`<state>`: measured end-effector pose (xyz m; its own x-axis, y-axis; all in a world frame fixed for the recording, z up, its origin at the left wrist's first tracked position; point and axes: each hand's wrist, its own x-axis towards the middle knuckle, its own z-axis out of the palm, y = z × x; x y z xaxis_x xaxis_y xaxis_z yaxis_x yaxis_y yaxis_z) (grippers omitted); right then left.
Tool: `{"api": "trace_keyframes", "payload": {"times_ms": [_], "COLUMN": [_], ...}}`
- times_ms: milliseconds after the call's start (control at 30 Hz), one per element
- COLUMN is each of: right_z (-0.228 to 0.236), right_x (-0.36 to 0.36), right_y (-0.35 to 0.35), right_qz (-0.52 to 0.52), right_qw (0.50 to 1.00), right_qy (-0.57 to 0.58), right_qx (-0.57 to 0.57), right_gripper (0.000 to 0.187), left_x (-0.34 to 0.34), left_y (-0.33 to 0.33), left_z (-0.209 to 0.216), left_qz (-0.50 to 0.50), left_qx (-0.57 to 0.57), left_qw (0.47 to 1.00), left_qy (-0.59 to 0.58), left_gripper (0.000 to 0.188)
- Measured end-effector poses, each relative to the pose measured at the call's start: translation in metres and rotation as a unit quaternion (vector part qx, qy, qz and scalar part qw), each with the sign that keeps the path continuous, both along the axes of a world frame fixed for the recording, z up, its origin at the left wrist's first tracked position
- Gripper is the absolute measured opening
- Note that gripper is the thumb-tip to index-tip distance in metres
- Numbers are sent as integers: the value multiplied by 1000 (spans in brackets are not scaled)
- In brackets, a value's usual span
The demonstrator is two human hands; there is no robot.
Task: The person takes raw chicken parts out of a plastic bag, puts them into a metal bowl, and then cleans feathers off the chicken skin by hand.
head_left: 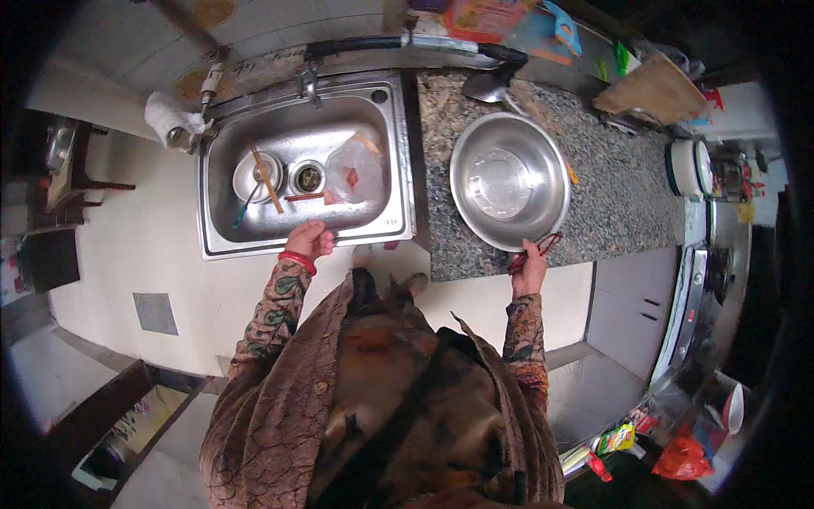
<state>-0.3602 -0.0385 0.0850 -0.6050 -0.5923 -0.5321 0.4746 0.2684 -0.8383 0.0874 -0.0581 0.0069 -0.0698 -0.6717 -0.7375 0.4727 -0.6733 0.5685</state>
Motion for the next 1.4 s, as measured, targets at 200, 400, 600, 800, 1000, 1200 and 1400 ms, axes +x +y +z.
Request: {"api": "trace_keyframes", "payload": {"times_ms": [200, 400, 600, 800, 1000, 1200, 1400], "right_z": [-3, 14, 52, 32, -49, 61, 141], "right_x": [-10, -14, 117, 267, 286, 311, 304], "right_y": [-3, 43, 17, -73, -126, -154, -145], "right_qz": [62, 145, 509, 652, 612, 595, 619], "right_qw": [997, 967, 818, 496, 496, 602, 690], "right_qy": [19, 189, 263, 548, 611, 527, 353], "right_qx": [34, 90, -50, -170, -78, -79, -128], "right_gripper": [17, 20, 32, 29, 19, 20, 18], "left_x": [-11, -6, 8, 16, 35, 52, 56], "left_y": [-31, -43, -29, -21, 6, 15, -3], "left_z": [9, 15, -9, 2, 0, -22, 12], "left_qz": [-15, -27, -16, -1, 19, 9, -9], "left_qx": [-21, -17, 3, -5, -32, -83, -147], "left_qw": [997, 996, 998, 1000, 999, 995, 975], "left_qy": [-73, -80, -52, -25, -3, -58, -164], "left_gripper": [24, 17, 11, 12, 9, 18, 27]}}
